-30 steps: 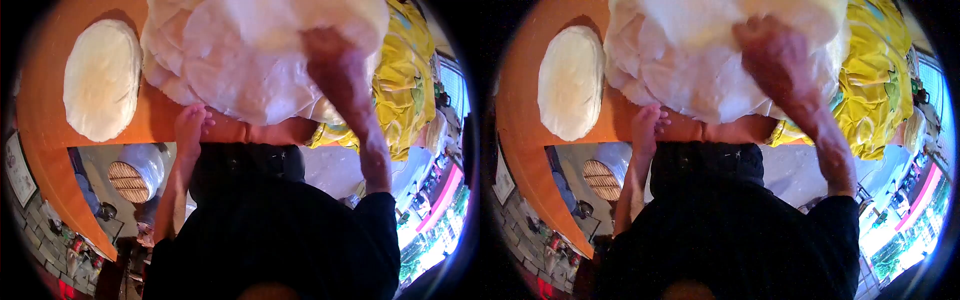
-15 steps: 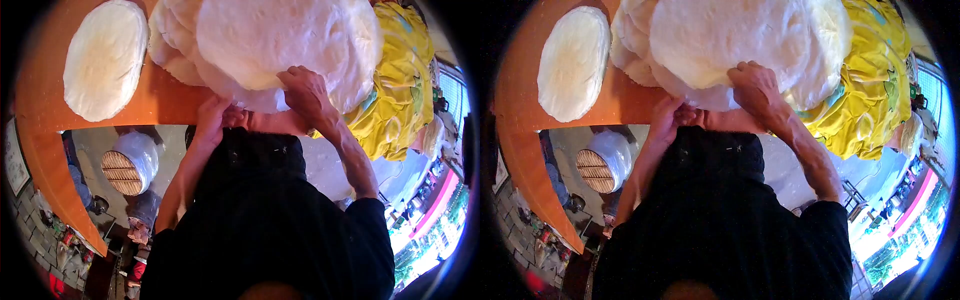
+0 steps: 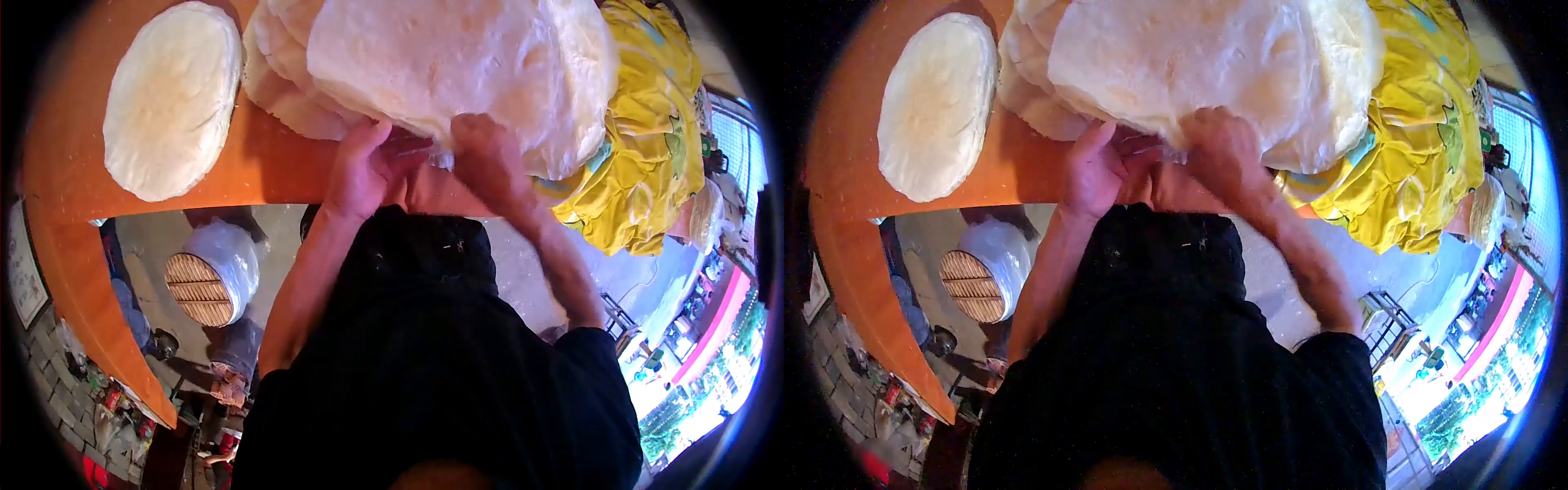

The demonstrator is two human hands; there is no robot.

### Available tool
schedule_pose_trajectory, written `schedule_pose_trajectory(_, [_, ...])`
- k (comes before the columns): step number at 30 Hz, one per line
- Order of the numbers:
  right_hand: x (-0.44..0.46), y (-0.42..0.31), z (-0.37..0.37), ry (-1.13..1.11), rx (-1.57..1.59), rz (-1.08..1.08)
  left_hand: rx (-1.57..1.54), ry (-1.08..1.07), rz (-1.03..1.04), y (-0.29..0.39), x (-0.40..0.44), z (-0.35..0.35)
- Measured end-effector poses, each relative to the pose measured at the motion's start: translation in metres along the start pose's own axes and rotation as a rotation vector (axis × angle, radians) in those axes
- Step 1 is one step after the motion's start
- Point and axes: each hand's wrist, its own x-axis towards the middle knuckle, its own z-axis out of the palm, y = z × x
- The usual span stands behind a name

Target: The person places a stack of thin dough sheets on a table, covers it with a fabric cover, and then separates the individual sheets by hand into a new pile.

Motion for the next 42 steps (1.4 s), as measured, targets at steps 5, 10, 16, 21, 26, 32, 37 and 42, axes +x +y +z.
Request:
schedule_pose_trajectory(5, [0.057, 0.026, -0.172, 0.191, -0.206, 0.204, 0.317, 0.064, -0.059, 0.001, 0.009, -0.02])
schedule_pose_trajectory(10, [0.067, -0.037, -0.2, 1.007, 0.465, 0.254, 0.486, 0.249, -0.1, -0.004, 0.018, -0.026])
schedule_pose_trajectory(16, [0.069, 0.05, -0.088, -0.095, -0.38, 0.04, 0.426, 0.462, -0.004, -0.008, 0.016, -0.036])
schedule_pose_trajectory(21, [0.053, 0.056, -0.035, -0.087, -0.185, 0.057, 0.268, 0.381, -0.08, -0.014, 0.019, -0.044])
schedule_pose_trajectory(26, [0.025, 0.047, -0.033, -0.054, -0.076, 0.032, 0.296, 0.242, -0.108, -0.015, 0.029, -0.031])
schedule_pose_trajectory(32, [0.034, 0.042, -0.026, -0.02, 0.074, 0.038, 0.245, 0.094, -0.053, -0.023, 0.027, -0.013])
schedule_pose_trajectory(37, [0.035, 0.038, -0.023, -0.059, 0.121, 0.038, 0.353, 0.06, 0.008, -0.018, 0.03, -0.001])
schedule_pose_trajectory(42, [0.027, 0.033, -0.018, 0.031, 0.148, -0.022, 0.286, 0.054, 0.037, -0.018, 0.04, 0.0])
